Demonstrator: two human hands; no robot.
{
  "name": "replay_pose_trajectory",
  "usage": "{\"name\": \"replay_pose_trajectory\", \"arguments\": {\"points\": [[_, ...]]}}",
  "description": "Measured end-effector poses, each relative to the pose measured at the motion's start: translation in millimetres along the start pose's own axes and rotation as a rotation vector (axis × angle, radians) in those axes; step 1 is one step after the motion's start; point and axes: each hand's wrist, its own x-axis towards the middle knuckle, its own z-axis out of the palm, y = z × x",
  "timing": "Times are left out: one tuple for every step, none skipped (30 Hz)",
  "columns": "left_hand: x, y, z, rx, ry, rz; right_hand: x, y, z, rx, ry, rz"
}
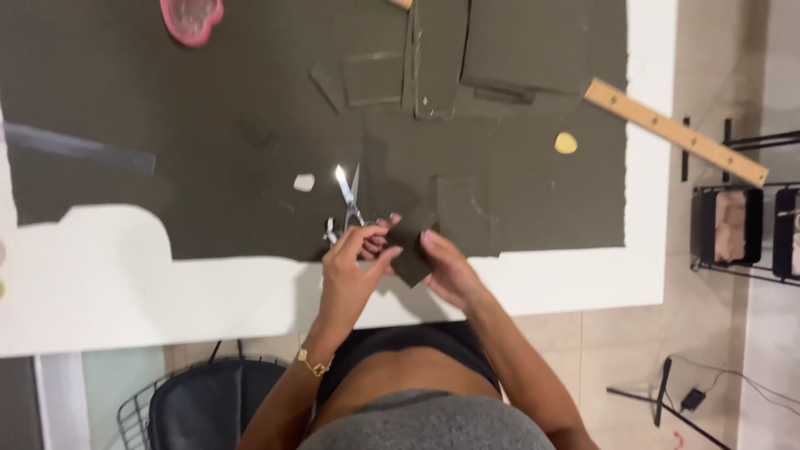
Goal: The person uses shears to cut a piece of dark fabric along a marked outline on a white table. They then place the cut piece aside and continue cutting another section of the fabric. The person also uses chalk to mark the fabric and a ruler to measure it.
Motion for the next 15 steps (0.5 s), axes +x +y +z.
{"name": "replay_pose_trajectory", "arguments": {"points": [[4.8, 1.8, 4.8, -0.003, -0.001, -0.001, -4.6, -7.2, 7.1, -0.002, 0.003, 0.0], [9.7, 2.8, 10.8, 0.012, 0.003, -0.018, -8.3, -14.5, 13.0, -0.013, -0.01, 0.001], [11.1, 3.5, 15.3, 0.029, -0.001, -0.04, -14.4, -17.8, 18.2, -0.017, -0.019, 0.006], [8.1, 6.0, 17.9, 0.029, -0.009, -0.046, -21.8, -19.6, 20.0, -0.012, -0.011, 0.009], [10.4, 8.3, 22.9, 0.004, -0.022, -0.066, -25.8, -25.6, 21.7, -0.06, -0.1, -0.018], [12.6, 11.0, 28.9, -0.02, -0.035, -0.086, -30.0, -32.3, 22.7, -0.109, -0.188, -0.045], [14.5, 14.0, 35.3, -0.023, -0.042, -0.084, -28.6, -35.3, 13.3, -0.107, -0.182, -0.05], [16.6, 16.8, 42.3, -0.045, -0.047, -0.086, -27.0, -38.6, 3.2, -0.136, -0.221, -0.075], [19.1, 19.7, 49.6, -0.066, -0.05, -0.088, -24.8, -42.5, -6.9, -0.165, -0.26, -0.099], [18.4, 20.1, 59.2, -0.068, -0.056, -0.086, -21.5, -45.5, -20.4, -0.162, -0.255, -0.103], [16.0, 20.6, 68.5, -0.065, -0.069, -0.143, -19.0, -47.6, -34.3, -0.145, -0.223, -0.086], [13.3, 20.6, 77.8, -0.062, -0.082, -0.199, -16.5, -49.2, -48.4, -0.127, -0.19, -0.069], [10.8, 18.5, 86.5, -0.06, -0.09, -0.209, -19.0, -52.6, -53.7, -0.12, -0.182, -0.062], [8.3, 16.6, 94.9, -0.097, -0.118, -0.264, -21.7, -56.1, -58.6, -0.081, -0.066, -0.091], [12.7, 13.9, 104.8, -0.137, -0.137, -0.305, -18.7, -64.9, -62.1, -0.051, 0.039, -0.129]]}}
